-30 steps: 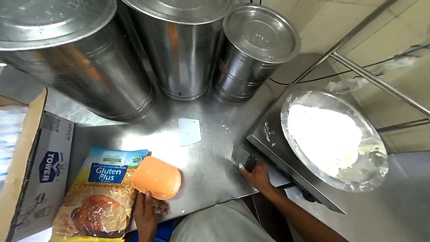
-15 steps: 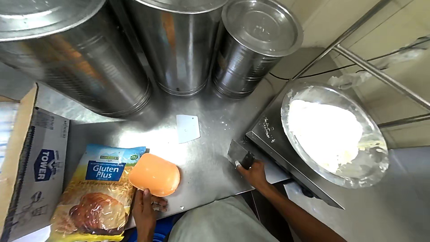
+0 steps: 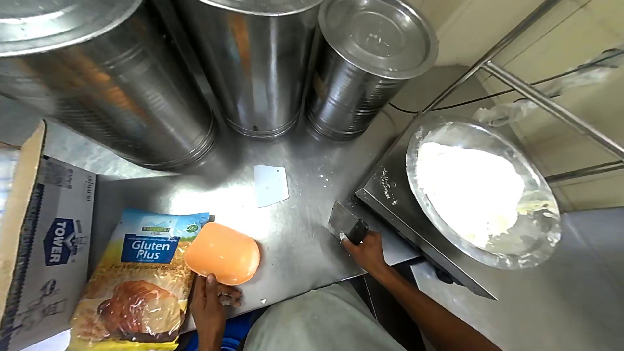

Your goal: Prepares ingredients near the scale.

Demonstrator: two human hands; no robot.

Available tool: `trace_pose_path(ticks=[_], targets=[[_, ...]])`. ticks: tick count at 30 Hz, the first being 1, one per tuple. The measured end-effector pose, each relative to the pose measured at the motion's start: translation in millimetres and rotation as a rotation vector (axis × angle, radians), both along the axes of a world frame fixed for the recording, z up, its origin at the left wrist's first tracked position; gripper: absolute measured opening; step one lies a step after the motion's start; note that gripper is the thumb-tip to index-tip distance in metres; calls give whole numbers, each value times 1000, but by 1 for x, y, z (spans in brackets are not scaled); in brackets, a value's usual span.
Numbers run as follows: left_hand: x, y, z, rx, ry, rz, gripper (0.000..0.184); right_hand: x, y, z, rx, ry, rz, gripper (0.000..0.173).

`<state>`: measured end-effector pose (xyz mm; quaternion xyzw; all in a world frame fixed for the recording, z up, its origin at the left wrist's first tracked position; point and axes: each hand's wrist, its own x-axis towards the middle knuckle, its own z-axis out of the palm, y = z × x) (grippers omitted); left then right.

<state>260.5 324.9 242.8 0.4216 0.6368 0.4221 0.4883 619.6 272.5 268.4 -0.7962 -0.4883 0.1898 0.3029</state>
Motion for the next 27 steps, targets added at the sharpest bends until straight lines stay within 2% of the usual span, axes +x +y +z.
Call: trace_pose_path(ticks=[16, 21, 25, 27], targets=[[3, 0, 4, 23, -30, -1, 35, 1, 0, 0, -7, -11, -19, 23], [3, 0, 3, 22, -10, 8, 34, 3, 1, 2, -83, 3, -16, 25], [4, 1, 8, -8, -16, 21, 36, 10, -3, 17, -248, 56, -21, 32], [4, 1, 7, -11, -15, 20, 35, 12, -2, 14, -210, 25, -58, 31]])
